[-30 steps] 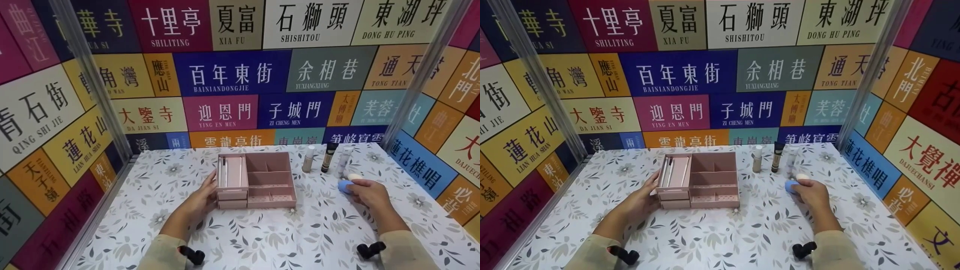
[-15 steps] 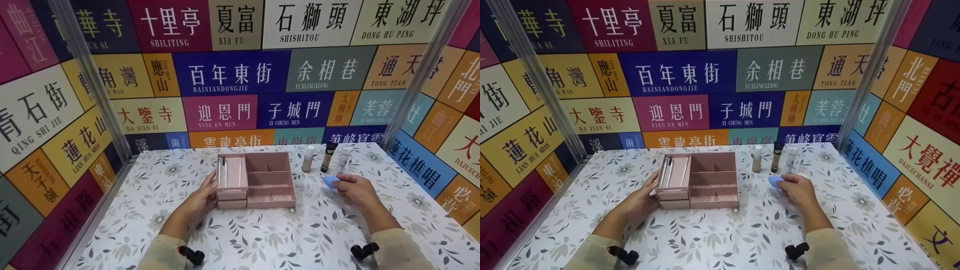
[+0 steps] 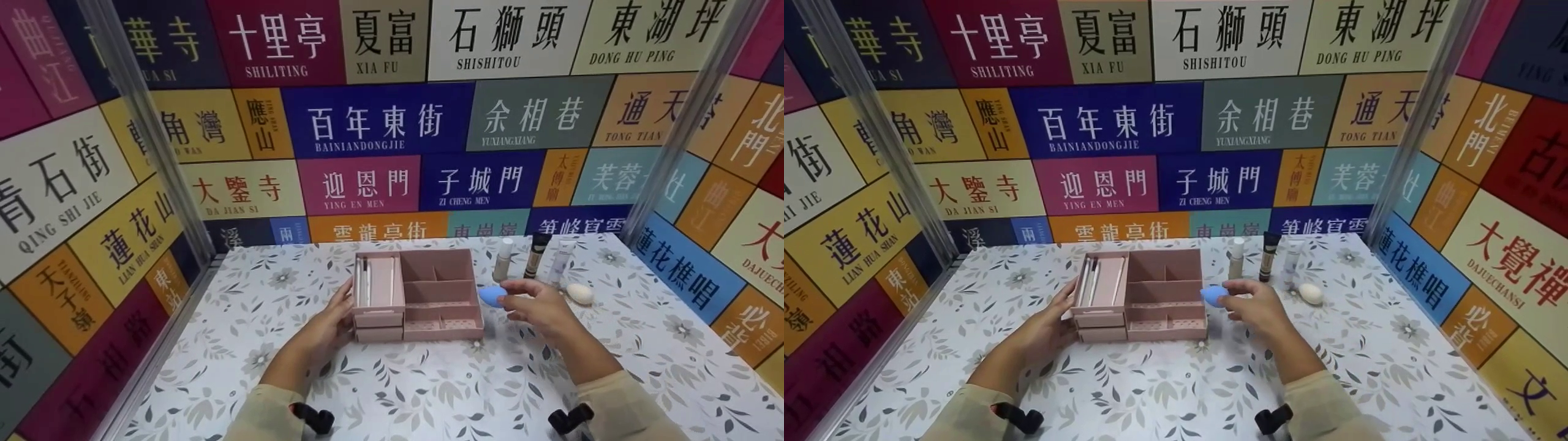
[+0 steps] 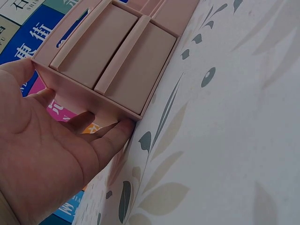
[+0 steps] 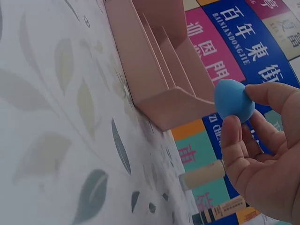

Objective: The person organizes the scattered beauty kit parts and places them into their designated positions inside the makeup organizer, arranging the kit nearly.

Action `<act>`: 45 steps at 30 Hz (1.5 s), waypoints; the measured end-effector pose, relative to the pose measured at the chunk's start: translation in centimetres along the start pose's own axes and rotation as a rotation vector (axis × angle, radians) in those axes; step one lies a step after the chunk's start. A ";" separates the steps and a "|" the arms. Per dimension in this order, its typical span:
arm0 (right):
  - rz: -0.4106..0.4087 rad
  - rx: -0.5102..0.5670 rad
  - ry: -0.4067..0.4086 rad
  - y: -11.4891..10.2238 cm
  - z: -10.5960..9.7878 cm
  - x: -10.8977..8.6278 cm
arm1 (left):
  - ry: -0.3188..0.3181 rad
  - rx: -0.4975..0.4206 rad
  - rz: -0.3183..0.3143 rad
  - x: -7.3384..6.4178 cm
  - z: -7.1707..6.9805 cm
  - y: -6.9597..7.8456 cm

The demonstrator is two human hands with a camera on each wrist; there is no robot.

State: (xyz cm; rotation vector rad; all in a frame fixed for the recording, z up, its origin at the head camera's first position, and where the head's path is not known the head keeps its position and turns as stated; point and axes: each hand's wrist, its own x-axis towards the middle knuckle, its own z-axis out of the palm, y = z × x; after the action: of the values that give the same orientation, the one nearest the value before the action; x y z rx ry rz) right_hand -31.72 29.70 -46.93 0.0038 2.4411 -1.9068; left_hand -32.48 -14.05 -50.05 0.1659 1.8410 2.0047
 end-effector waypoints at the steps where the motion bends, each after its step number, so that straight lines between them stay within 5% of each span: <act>1: -0.014 -0.001 -0.009 -0.2 0.4 -0.1 | -0.001 0.000 0.000 0.0 0.0 0.0; 16: -0.109 -0.027 -0.055 -2.7 5.8 -0.3 | 0.001 -0.010 -0.005 0.0 0.0 -0.1; 24: -0.079 -0.011 -0.122 -2.7 8.5 0.4 | -0.040 -0.012 0.034 0.1 0.0 -0.1; 29: -0.069 -0.013 -0.144 -2.5 10.0 1.1 | -0.014 -0.015 0.014 0.1 0.0 -0.1; 37: -0.042 -0.038 -0.122 -1.2 11.1 2.0 | -0.025 -0.011 0.022 0.1 -0.1 -0.1; 45: -0.107 -0.162 -0.089 0.2 11.4 2.2 | -0.025 -0.028 0.016 0.0 0.0 -0.1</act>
State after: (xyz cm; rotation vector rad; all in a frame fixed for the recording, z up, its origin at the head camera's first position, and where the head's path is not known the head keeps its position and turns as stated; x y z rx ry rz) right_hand -33.54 18.66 -49.91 -0.2171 2.5754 -1.6997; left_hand -32.47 -14.08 -50.11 0.1972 1.8016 2.0292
